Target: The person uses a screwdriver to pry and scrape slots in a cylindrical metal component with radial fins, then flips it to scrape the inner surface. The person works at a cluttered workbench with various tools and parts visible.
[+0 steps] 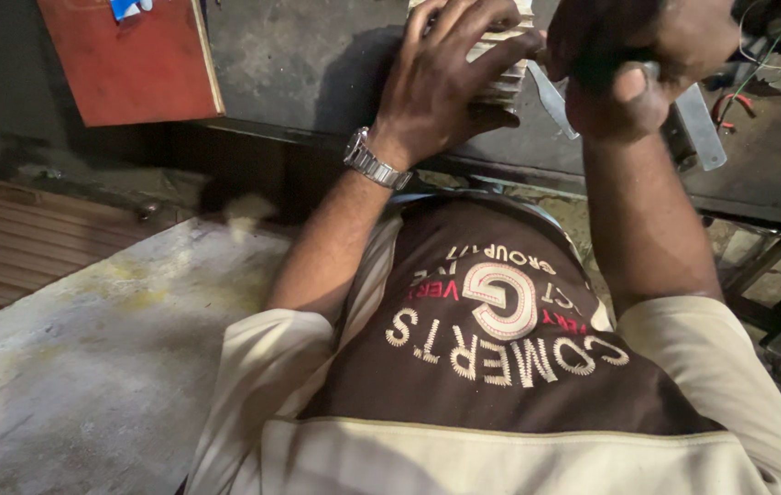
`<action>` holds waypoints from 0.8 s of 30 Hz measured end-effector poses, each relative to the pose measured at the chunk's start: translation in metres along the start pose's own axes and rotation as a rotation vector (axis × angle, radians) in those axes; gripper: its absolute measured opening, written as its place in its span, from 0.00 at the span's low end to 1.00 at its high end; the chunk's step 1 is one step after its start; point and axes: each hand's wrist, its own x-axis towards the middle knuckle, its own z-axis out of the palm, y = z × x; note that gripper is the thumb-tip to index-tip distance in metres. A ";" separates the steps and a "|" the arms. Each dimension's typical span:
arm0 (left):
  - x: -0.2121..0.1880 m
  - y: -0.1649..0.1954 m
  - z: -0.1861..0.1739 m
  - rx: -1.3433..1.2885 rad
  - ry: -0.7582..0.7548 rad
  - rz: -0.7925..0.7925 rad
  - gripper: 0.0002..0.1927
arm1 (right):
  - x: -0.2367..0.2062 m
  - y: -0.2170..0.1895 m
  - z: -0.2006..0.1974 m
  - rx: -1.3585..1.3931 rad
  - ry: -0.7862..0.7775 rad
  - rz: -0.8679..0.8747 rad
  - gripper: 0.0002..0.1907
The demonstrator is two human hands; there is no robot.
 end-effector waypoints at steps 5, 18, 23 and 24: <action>0.005 0.002 -0.006 0.000 0.055 0.053 0.44 | -0.003 -0.024 0.002 0.116 0.045 0.246 0.23; 0.006 0.011 -0.027 0.048 0.007 0.011 0.41 | -0.009 -0.044 0.015 0.314 0.222 0.374 0.20; 0.006 0.009 -0.025 0.041 0.013 0.011 0.42 | -0.007 -0.041 0.011 0.282 0.183 0.321 0.20; 0.006 0.008 -0.026 0.075 -0.004 0.001 0.41 | -0.008 -0.041 0.009 0.289 0.191 0.351 0.20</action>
